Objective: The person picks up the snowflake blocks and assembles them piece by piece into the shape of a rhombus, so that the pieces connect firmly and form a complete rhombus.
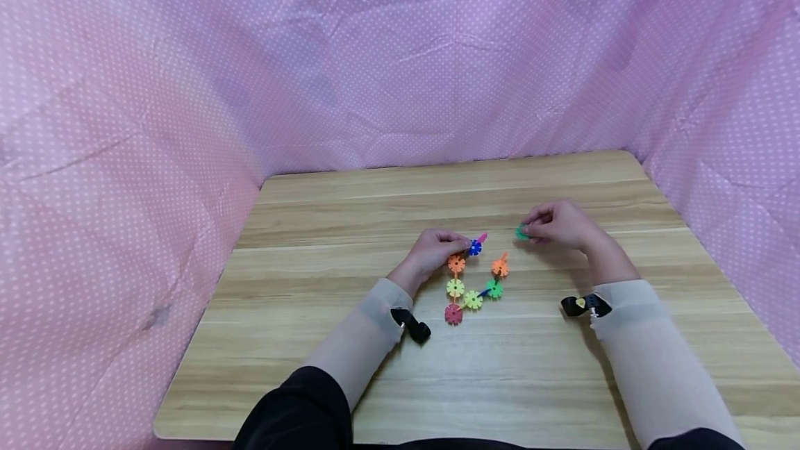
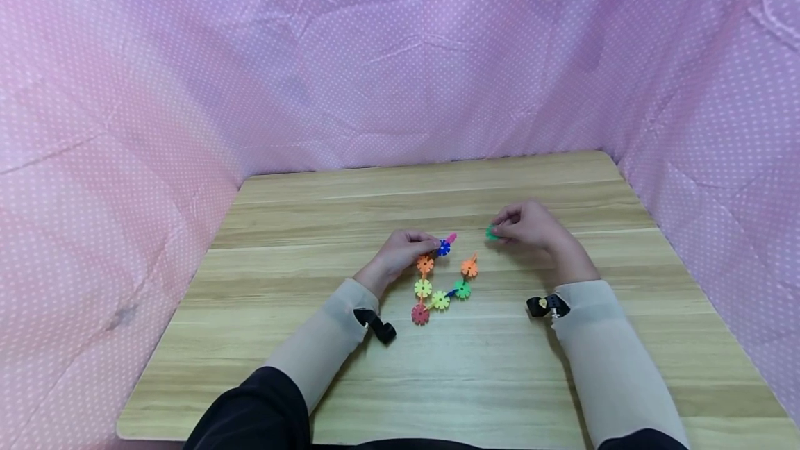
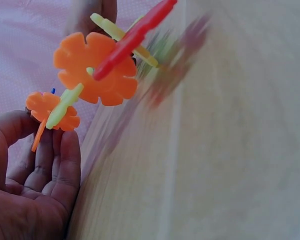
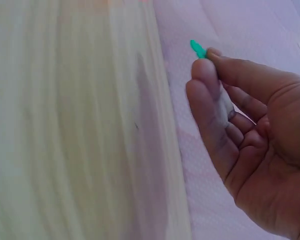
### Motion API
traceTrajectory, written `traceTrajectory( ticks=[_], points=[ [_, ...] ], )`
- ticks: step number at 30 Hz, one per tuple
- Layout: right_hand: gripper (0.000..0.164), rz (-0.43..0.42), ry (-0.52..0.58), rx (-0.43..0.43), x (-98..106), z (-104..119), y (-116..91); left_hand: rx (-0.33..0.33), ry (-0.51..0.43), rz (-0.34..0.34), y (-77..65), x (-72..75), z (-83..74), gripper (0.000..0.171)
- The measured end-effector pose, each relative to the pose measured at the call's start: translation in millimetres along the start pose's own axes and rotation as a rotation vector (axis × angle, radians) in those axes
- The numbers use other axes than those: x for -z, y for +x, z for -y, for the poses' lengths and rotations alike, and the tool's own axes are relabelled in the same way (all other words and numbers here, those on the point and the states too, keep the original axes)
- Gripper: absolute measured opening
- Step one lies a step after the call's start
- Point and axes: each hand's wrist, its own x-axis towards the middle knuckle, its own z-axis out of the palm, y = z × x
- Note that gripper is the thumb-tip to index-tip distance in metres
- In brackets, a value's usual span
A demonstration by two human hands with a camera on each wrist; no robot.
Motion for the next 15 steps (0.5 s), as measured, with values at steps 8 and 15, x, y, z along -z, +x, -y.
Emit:
traceTrajectory(
  ticks=[8, 15],
  points=[
    [0.03, 0.002, 0.092, 0.015, -18, 9, 7, -0.011, 0.004, -0.007, 0.1, -0.9, 0.4, 0.014],
    [0.027, 0.015, 0.17, 0.034, -31, 13, 13, -0.011, 0.018, -0.01, 1.3, -2.4, 0.3, 0.015]
  ],
)
